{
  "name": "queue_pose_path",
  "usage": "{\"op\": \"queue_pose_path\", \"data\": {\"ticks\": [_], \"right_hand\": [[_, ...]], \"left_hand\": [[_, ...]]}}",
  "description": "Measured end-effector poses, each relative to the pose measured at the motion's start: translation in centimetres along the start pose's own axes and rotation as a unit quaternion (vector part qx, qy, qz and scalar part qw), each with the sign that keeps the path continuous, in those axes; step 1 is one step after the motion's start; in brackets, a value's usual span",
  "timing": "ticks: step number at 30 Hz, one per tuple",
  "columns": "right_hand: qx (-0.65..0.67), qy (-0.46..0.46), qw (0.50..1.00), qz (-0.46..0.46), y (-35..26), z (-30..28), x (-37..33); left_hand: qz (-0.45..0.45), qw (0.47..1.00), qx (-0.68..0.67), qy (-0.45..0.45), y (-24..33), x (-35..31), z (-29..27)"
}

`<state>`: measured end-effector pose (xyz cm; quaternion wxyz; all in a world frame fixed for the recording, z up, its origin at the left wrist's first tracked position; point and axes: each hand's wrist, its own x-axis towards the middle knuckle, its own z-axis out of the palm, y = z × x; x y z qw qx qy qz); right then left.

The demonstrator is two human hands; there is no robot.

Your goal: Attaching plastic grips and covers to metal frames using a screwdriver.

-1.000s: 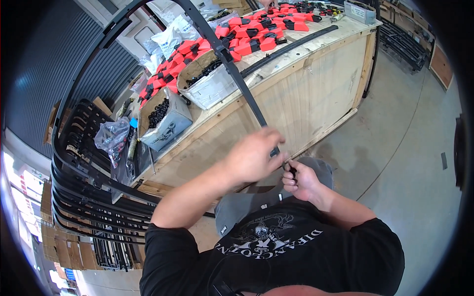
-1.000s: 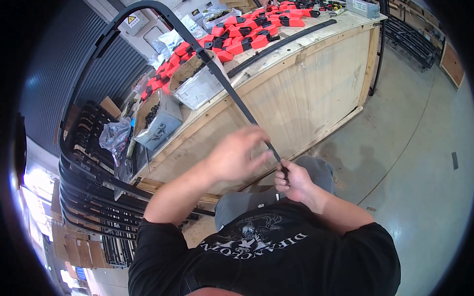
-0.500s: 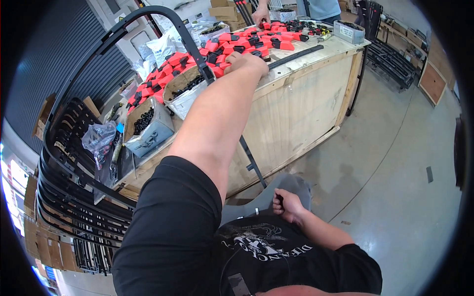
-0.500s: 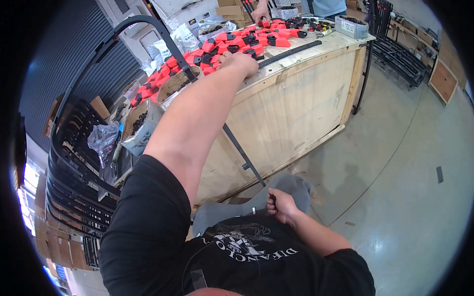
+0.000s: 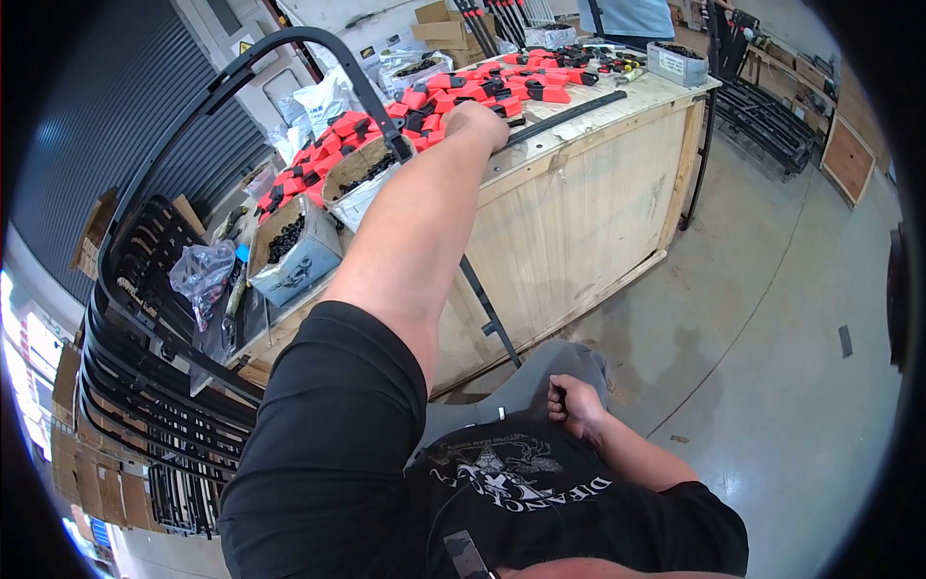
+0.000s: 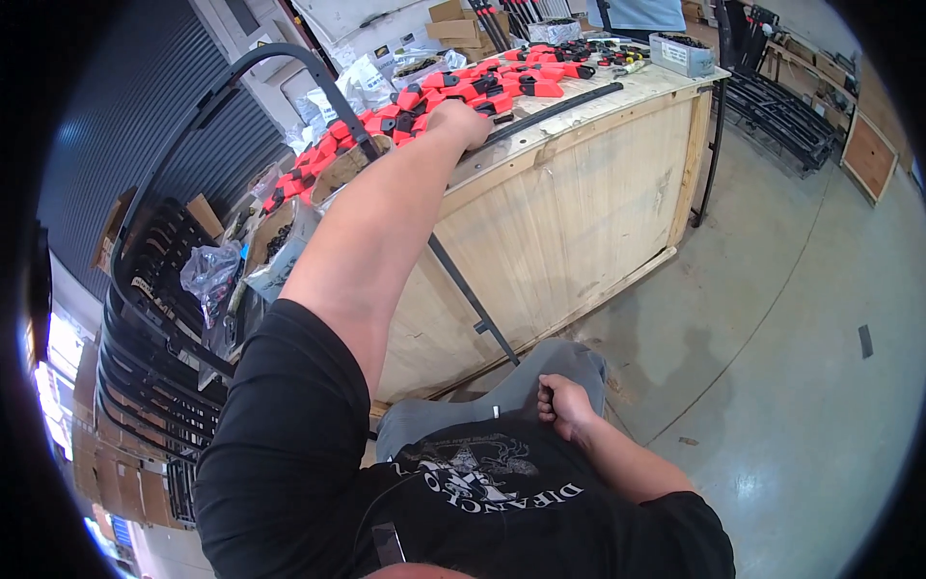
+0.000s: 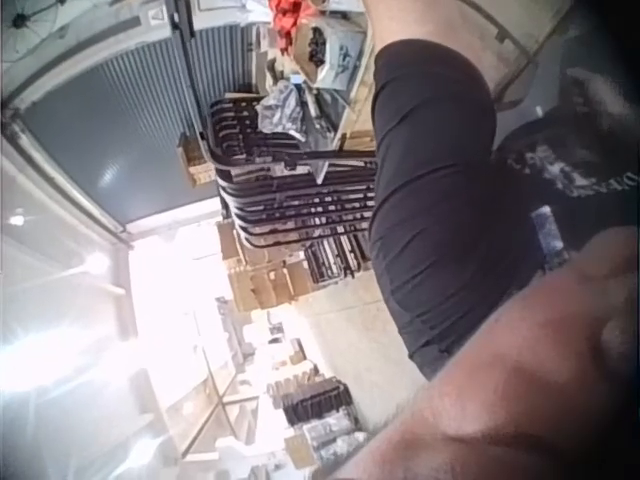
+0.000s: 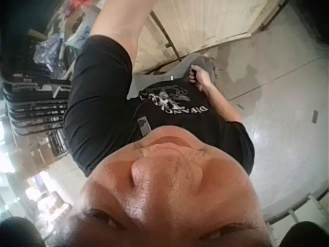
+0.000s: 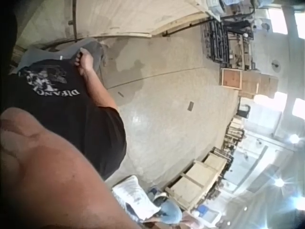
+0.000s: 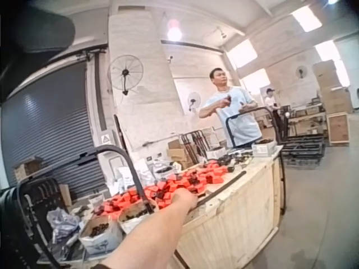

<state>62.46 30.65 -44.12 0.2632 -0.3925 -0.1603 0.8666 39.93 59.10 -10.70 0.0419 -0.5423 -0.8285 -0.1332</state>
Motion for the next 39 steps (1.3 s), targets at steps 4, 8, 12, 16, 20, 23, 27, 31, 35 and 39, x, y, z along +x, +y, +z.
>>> {"op": "queue_pose_path", "data": {"ticks": [4,8,12,16,20,23,27,31,35,39], "right_hand": [[-0.027,0.005,1.000,0.005,0.2,0.5,0.0],[-0.032,0.015,0.999,-0.004,0.4,0.8,0.0],[-0.027,0.040,0.999,0.007,0.6,1.3,0.2],[-0.054,0.011,0.998,-0.009,0.1,1.8,0.9],[-0.069,0.001,0.998,0.005,-0.7,2.5,1.8],[-0.076,0.020,0.997,0.010,-0.8,2.9,2.3],[-0.095,0.025,0.993,0.058,-0.6,3.5,2.7],[-0.131,-0.016,0.989,0.065,-0.2,5.2,3.9],[-0.131,-0.033,0.988,0.069,0.6,7.0,5.0],[-0.146,-0.039,0.986,0.075,1.2,7.5,4.9]], "left_hand": [[-0.024,0.994,-0.099,-0.026,-0.6,-0.4,-0.9],[-0.054,0.960,-0.256,0.099,-1.0,-1.9,-0.5],[0.087,0.888,-0.392,0.223,-0.3,-4.6,-2.7],[0.285,0.829,-0.390,0.281,-0.7,-13.2,-5.3],[0.452,0.713,-0.442,0.303,-9.6,-26.3,-4.1],[0.440,0.739,-0.406,0.310,-19.1,-31.3,-3.9],[0.270,0.820,-0.257,0.435,-31.4,-31.2,-7.0],[-0.127,0.787,-0.488,0.355,-40.0,-28.0,-10.8],[-0.117,0.672,-0.665,0.304,-42.7,-23.8,-11.8],[-0.115,0.657,-0.696,0.265,-42.1,-22.4,-11.6]]}}
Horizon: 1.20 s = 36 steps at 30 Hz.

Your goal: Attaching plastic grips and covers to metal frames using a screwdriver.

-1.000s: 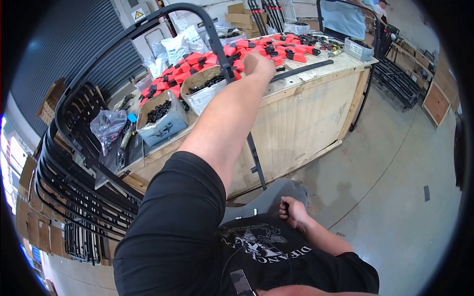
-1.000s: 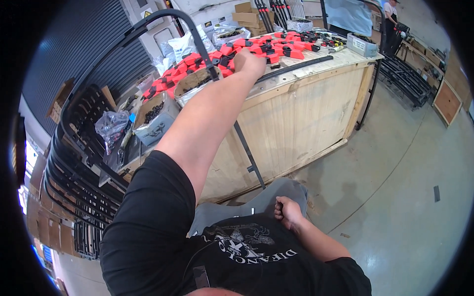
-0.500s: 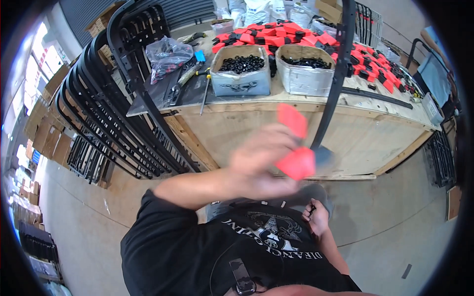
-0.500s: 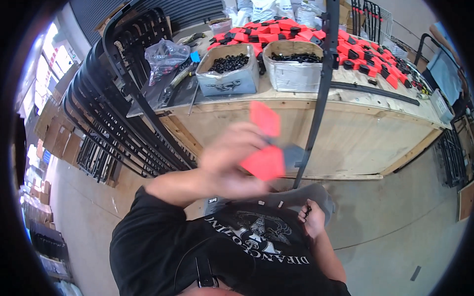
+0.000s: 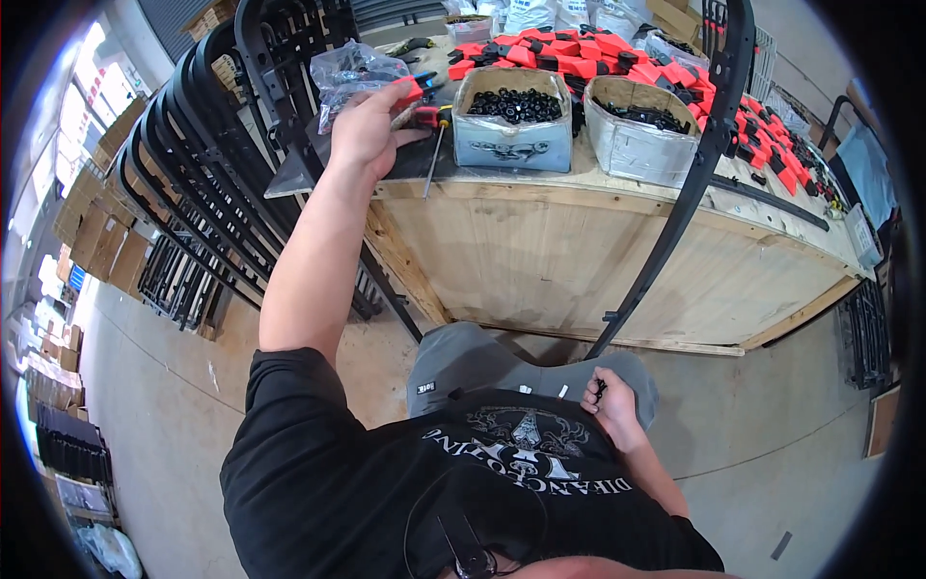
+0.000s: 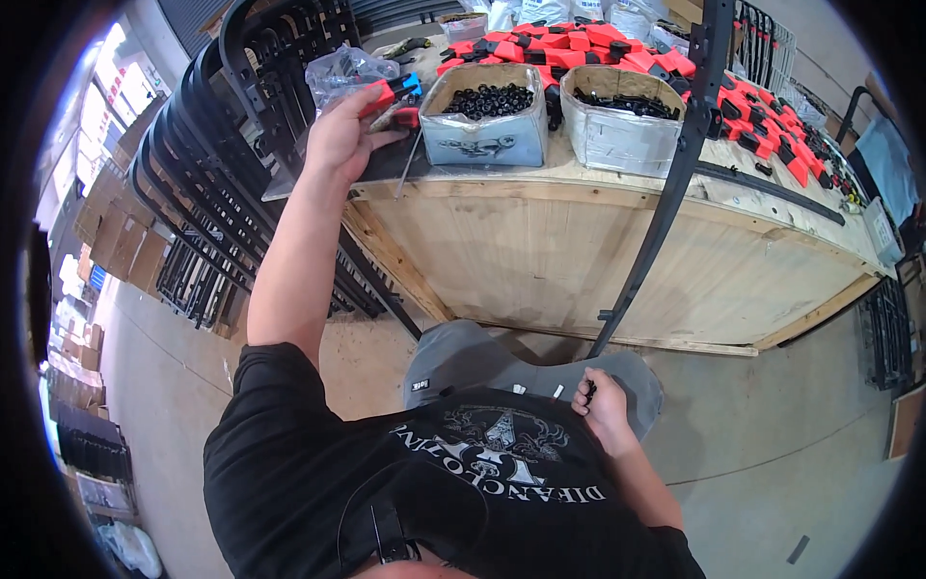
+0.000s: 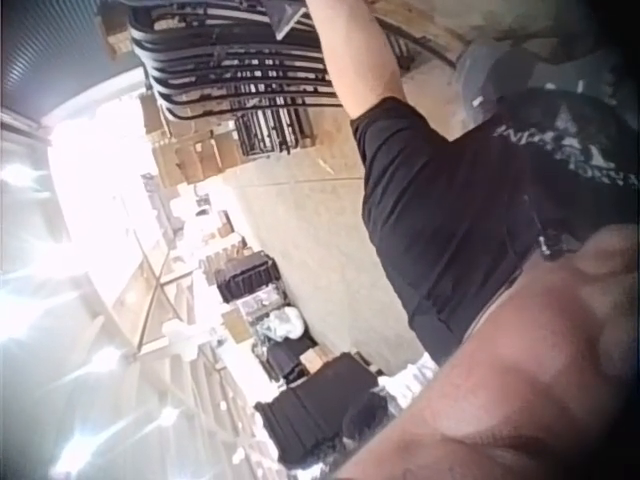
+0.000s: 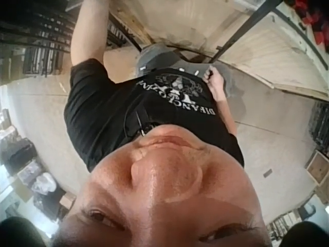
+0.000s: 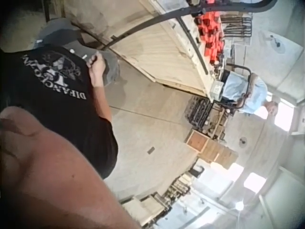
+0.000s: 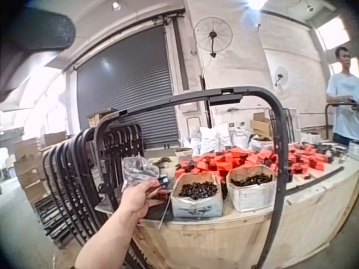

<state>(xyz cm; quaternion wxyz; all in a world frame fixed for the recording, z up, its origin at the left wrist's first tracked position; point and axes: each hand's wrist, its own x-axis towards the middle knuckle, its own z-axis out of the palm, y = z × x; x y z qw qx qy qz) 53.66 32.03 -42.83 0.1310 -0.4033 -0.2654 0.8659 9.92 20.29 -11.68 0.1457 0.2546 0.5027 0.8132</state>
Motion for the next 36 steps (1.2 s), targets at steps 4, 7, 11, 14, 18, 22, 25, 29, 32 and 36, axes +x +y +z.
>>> {"op": "queue_pose_path", "data": {"ticks": [4,7,11,14,18,22,25,29,32,36], "right_hand": [[0.016,0.009,1.000,-0.004,0.0,-0.6,-0.5],[0.041,0.021,0.999,-0.016,-0.3,-0.7,-0.9],[0.097,0.035,0.993,-0.060,-1.4,0.6,-1.5],[0.066,-0.009,0.995,-0.074,-3.2,2.5,-1.9],[0.047,-0.074,0.993,-0.076,-4.9,5.3,-2.5],[0.053,-0.144,0.983,-0.102,-5.1,7.4,-3.3],[0.047,-0.137,0.979,-0.141,-5.2,8.7,-4.0],[0.005,-0.126,0.981,-0.148,-5.9,10.0,-4.7],[0.013,-0.109,0.982,-0.155,-7.3,10.0,-4.7],[-0.011,-0.141,0.959,-0.244,-10.3,9.3,-4.4]], "left_hand": [[-0.032,0.994,0.103,0.012,0.7,-2.2,-0.3],[0.090,0.985,0.138,0.049,1.5,-4.7,-0.8],[0.147,0.982,0.117,0.005,1.4,-9.8,-0.8],[0.057,0.993,0.029,-0.103,-1.3,-14.9,0.6],[-0.231,0.948,-0.041,-0.216,-8.1,-19.8,3.5],[-0.283,0.932,-0.076,-0.213,-15.0,-23.9,5.0],[-0.298,0.920,-0.039,-0.251,-17.8,-24.7,5.0],[-0.335,0.898,-0.003,-0.285,-18.5,-24.2,5.3],[-0.388,0.871,-0.023,-0.301,-17.3,-22.6,6.5],[-0.316,0.902,-0.054,-0.291,-14.0,-20.7,9.5]]}}
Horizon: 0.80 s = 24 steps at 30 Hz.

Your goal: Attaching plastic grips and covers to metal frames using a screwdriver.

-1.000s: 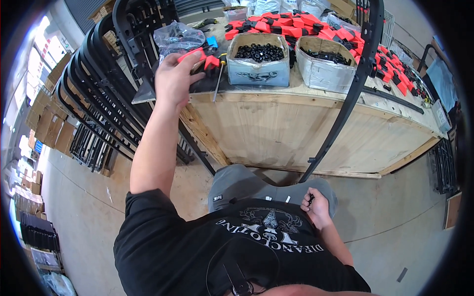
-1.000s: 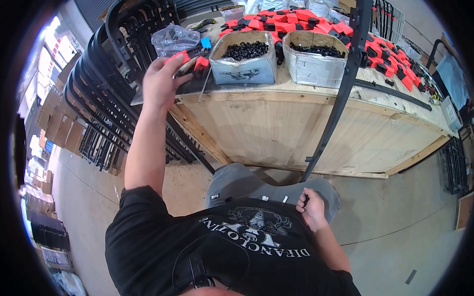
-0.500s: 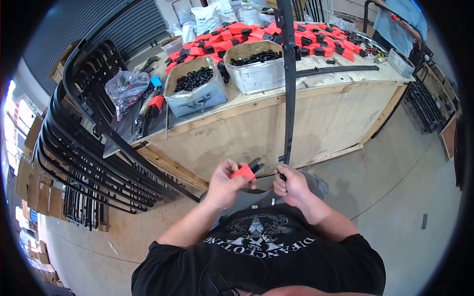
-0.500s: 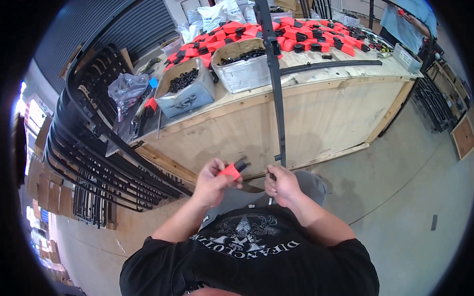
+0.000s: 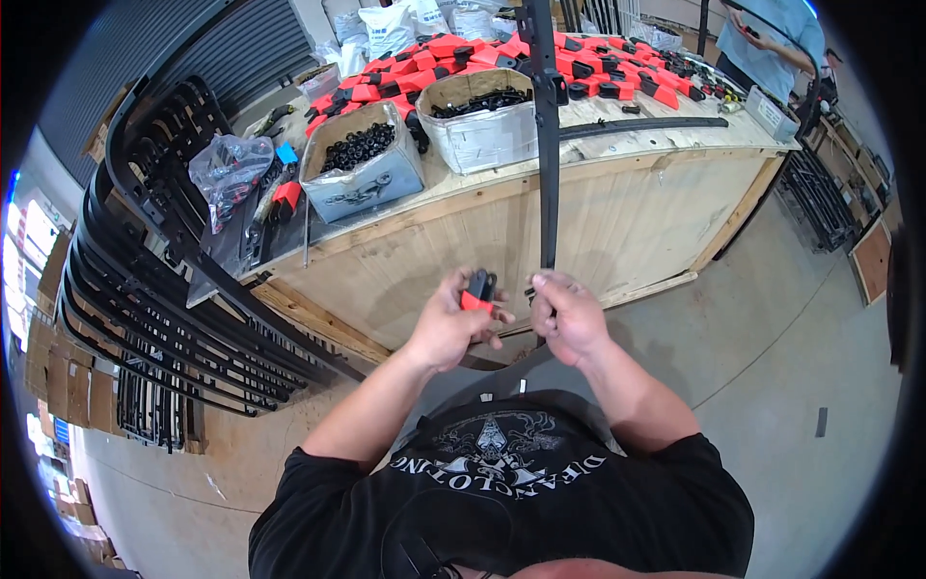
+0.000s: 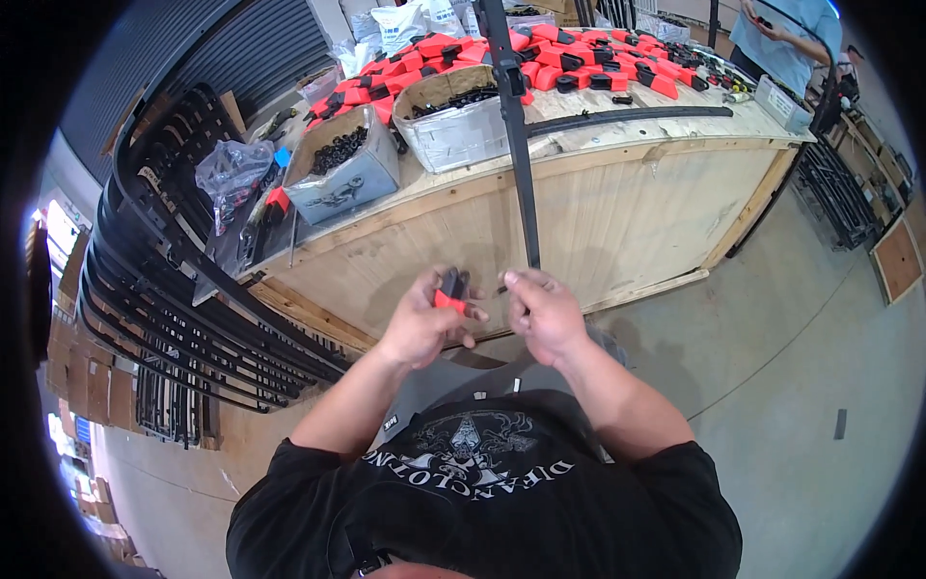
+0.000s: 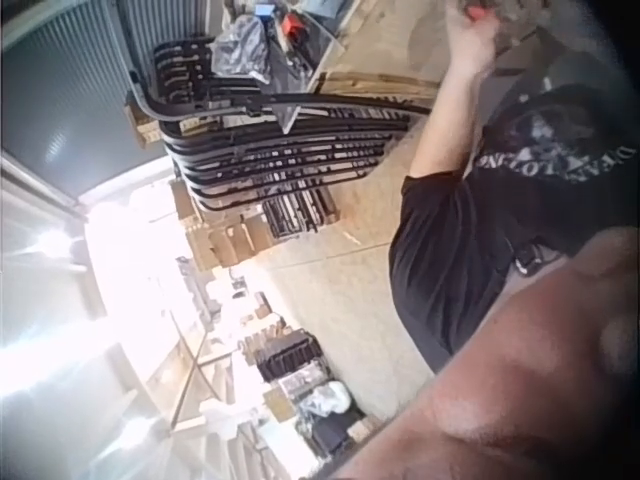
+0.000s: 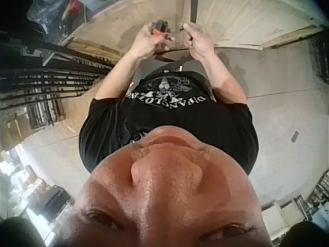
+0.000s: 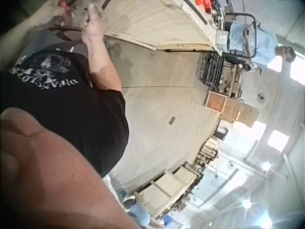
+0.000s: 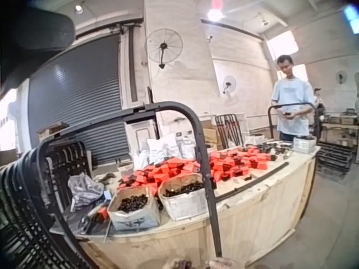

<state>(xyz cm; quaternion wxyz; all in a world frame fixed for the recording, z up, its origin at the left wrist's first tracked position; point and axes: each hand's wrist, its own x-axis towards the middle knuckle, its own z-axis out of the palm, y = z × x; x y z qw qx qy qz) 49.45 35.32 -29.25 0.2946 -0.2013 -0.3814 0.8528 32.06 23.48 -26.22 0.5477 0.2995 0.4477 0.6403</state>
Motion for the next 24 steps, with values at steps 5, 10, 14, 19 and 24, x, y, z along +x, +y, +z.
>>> {"op": "queue_pose_path", "data": {"ticks": [5,10,14,19,24], "right_hand": [[-0.054,0.061,0.995,-0.052,-4.3,0.0,1.8],[0.046,0.031,0.991,-0.124,-9.3,0.8,2.3],[0.039,-0.001,0.977,-0.211,-12.6,1.6,2.7],[0.052,-0.048,0.968,-0.239,-16.6,2.4,3.9],[0.034,-0.064,0.969,-0.237,-18.8,3.4,5.0]], "left_hand": [[0.055,0.974,0.220,0.013,5.0,3.0,3.9],[0.209,0.953,0.217,0.015,8.3,6.8,6.7],[0.313,0.924,0.209,-0.072,9.0,8.4,9.4],[0.337,0.919,0.203,-0.012,9.4,9.4,11.6],[0.339,0.920,0.196,0.020,9.5,9.7,12.2]]}}
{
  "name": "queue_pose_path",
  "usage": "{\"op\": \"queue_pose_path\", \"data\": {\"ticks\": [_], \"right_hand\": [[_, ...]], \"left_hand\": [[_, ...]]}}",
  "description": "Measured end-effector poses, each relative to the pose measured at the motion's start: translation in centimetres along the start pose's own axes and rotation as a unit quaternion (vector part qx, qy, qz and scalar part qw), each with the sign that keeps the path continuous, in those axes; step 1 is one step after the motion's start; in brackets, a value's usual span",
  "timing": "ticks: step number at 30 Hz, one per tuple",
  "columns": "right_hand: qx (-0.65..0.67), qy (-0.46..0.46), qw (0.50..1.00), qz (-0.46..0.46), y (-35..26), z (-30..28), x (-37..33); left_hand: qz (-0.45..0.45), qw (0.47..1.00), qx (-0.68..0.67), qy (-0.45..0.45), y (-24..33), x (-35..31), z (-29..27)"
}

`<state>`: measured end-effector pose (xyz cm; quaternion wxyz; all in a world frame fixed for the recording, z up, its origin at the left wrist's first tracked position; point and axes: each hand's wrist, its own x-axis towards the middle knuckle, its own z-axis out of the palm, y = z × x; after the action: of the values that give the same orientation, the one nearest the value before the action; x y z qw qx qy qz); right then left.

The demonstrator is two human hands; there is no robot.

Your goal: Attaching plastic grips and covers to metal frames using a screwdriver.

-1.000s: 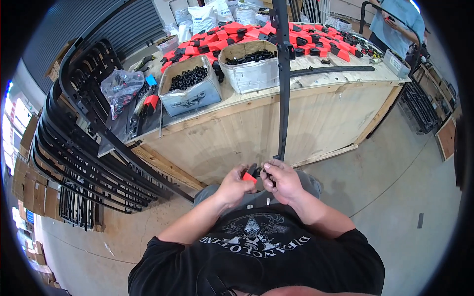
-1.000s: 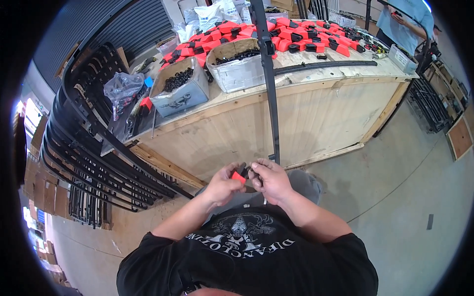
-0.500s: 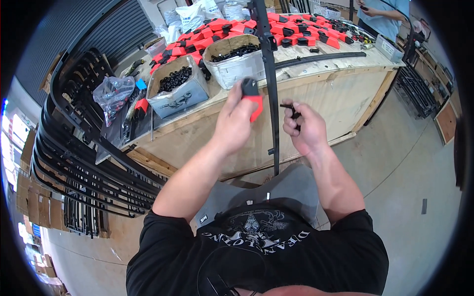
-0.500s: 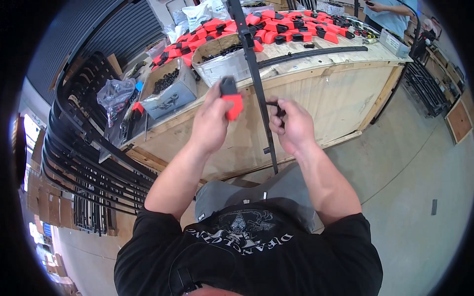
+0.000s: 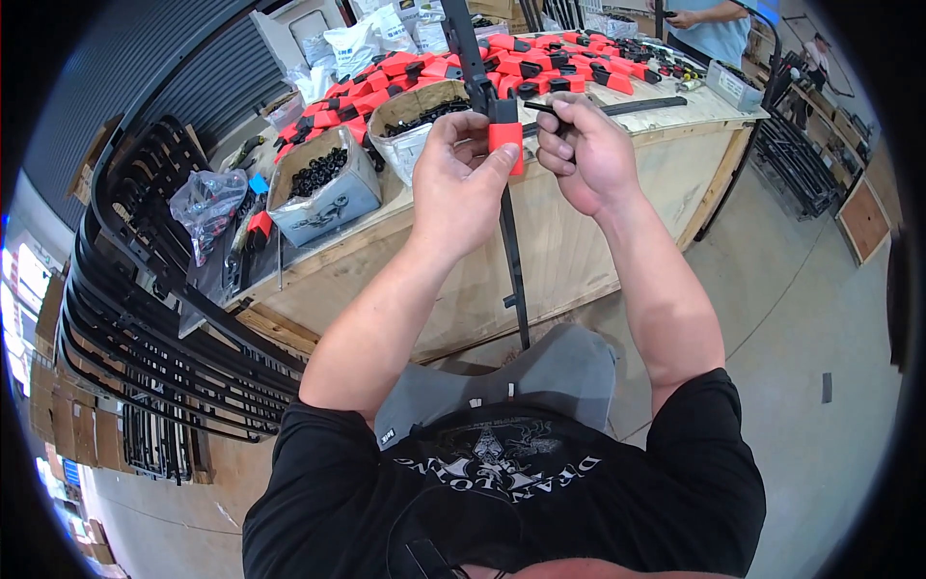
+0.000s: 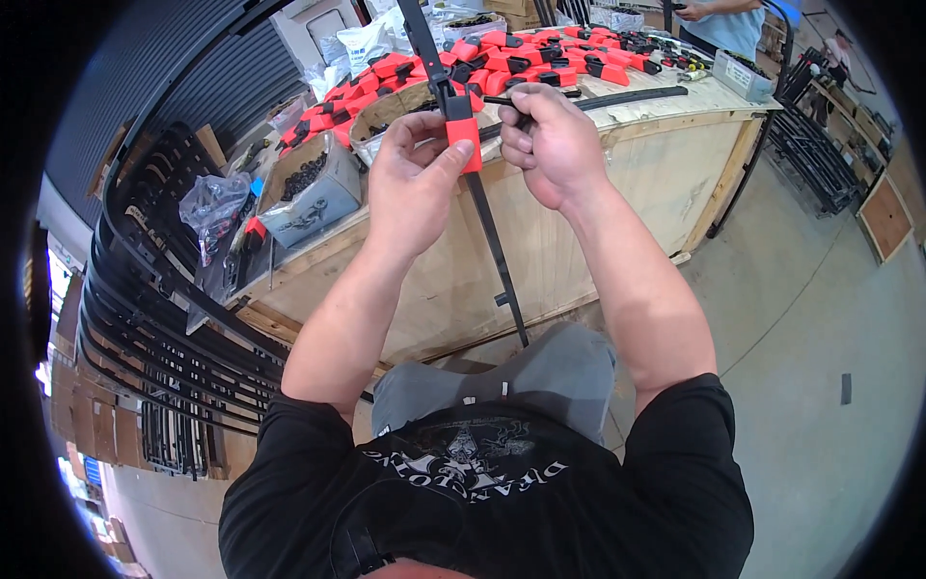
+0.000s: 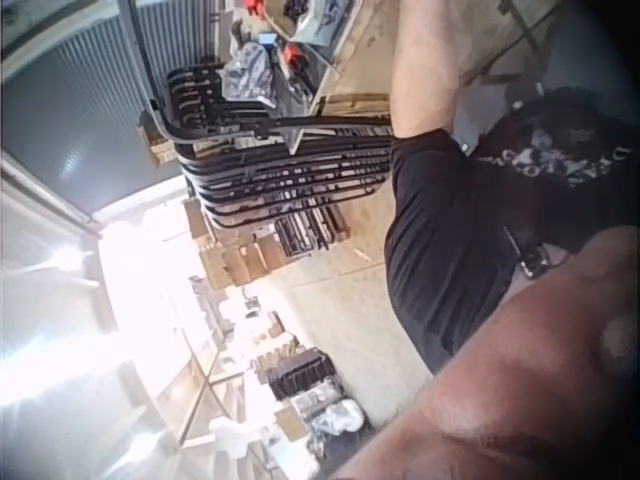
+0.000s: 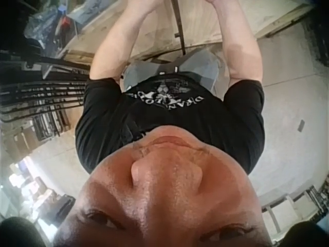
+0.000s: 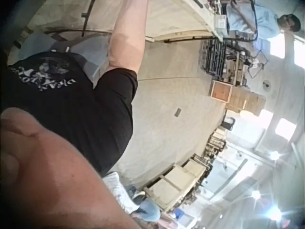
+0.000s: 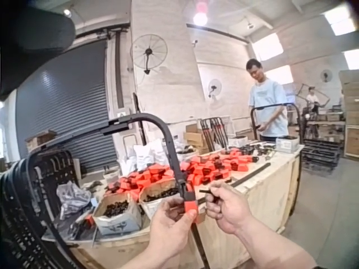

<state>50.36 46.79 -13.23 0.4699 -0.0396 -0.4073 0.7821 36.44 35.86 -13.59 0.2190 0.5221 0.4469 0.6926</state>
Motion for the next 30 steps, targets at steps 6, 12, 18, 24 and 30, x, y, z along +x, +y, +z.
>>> {"op": "queue_pose_path", "data": {"ticks": [6,12,18,24,30], "right_hand": [[-0.028,-0.027,0.999,-0.020,-0.2,1.5,1.4],[-0.055,-0.021,0.998,-0.026,0.0,2.0,2.0],[-0.097,-0.031,0.995,-0.023,0.2,2.1,2.5],[-0.095,-0.021,0.995,-0.015,0.3,2.1,3.2],[-0.063,-0.072,0.995,0.034,-0.7,1.6,3.7]], "left_hand": [[0.012,0.999,0.017,0.024,0.0,-0.7,0.3],[0.026,0.998,-0.037,0.045,0.0,-0.4,0.5],[0.010,0.997,-0.038,0.062,-0.1,0.4,0.8],[-0.013,0.996,-0.011,0.084,-0.8,0.6,0.7],[-0.011,0.996,-0.014,0.087,-1.1,0.6,0.6]]}}
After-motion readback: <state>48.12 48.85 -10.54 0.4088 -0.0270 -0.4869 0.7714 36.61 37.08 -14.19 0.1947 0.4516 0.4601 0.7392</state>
